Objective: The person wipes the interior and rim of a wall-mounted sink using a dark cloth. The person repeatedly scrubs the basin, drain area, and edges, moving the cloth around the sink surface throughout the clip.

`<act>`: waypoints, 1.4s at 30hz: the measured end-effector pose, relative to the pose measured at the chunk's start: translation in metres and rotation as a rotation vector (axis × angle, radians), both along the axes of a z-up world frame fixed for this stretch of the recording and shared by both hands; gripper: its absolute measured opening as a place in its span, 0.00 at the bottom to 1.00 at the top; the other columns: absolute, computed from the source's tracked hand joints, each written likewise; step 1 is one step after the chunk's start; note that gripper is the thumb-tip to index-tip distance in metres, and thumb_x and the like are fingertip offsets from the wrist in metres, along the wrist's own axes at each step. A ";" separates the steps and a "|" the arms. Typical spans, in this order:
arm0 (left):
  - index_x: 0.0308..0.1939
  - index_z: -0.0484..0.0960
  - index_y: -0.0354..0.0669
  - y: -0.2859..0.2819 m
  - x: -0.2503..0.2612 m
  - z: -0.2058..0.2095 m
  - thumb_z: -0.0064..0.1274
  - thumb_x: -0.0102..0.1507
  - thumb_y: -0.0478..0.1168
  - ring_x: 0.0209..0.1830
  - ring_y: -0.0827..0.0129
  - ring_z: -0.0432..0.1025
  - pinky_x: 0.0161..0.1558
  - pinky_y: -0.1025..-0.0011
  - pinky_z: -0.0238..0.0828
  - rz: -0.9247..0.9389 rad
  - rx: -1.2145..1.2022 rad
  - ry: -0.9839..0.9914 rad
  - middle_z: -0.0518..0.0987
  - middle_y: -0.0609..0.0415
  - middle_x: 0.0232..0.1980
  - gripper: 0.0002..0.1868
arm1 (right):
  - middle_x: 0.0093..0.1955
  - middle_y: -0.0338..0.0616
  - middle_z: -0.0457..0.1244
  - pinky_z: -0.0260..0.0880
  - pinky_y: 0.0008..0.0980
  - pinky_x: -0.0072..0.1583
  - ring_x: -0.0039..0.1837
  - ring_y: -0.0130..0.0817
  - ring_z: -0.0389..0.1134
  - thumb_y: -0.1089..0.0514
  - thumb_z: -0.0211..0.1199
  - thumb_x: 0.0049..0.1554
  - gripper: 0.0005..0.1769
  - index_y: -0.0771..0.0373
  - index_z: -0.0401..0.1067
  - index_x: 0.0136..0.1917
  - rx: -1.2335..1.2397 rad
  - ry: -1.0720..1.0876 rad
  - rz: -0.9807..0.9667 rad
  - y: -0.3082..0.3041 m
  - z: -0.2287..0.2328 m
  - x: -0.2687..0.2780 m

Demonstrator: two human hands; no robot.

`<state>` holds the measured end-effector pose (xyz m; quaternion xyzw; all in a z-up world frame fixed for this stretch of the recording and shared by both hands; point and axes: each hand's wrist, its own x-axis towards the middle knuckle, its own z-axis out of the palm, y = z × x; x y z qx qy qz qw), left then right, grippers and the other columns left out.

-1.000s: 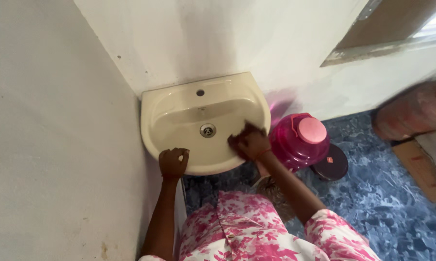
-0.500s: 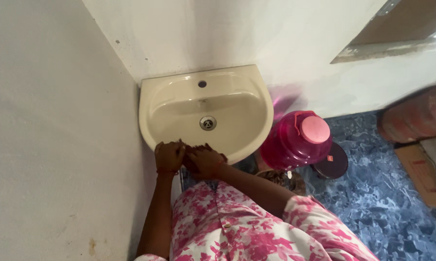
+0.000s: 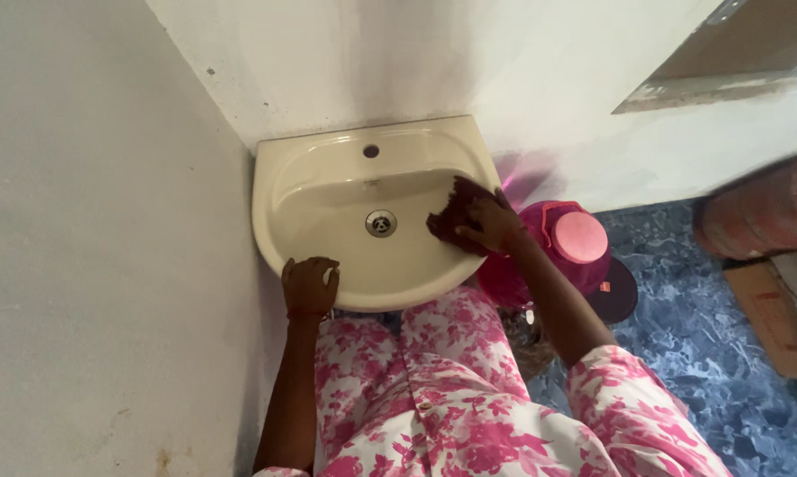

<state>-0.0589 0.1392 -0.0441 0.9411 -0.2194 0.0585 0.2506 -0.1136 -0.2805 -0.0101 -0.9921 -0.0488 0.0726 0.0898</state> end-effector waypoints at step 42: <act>0.71 0.72 0.66 -0.033 0.033 0.012 0.44 0.66 0.64 0.83 0.53 0.43 0.68 0.19 0.19 0.184 0.422 0.266 0.57 0.58 0.81 0.30 | 0.84 0.59 0.40 0.42 0.73 0.72 0.82 0.67 0.37 0.35 0.62 0.55 0.49 0.55 0.49 0.81 -0.273 0.398 0.385 0.136 -0.095 0.119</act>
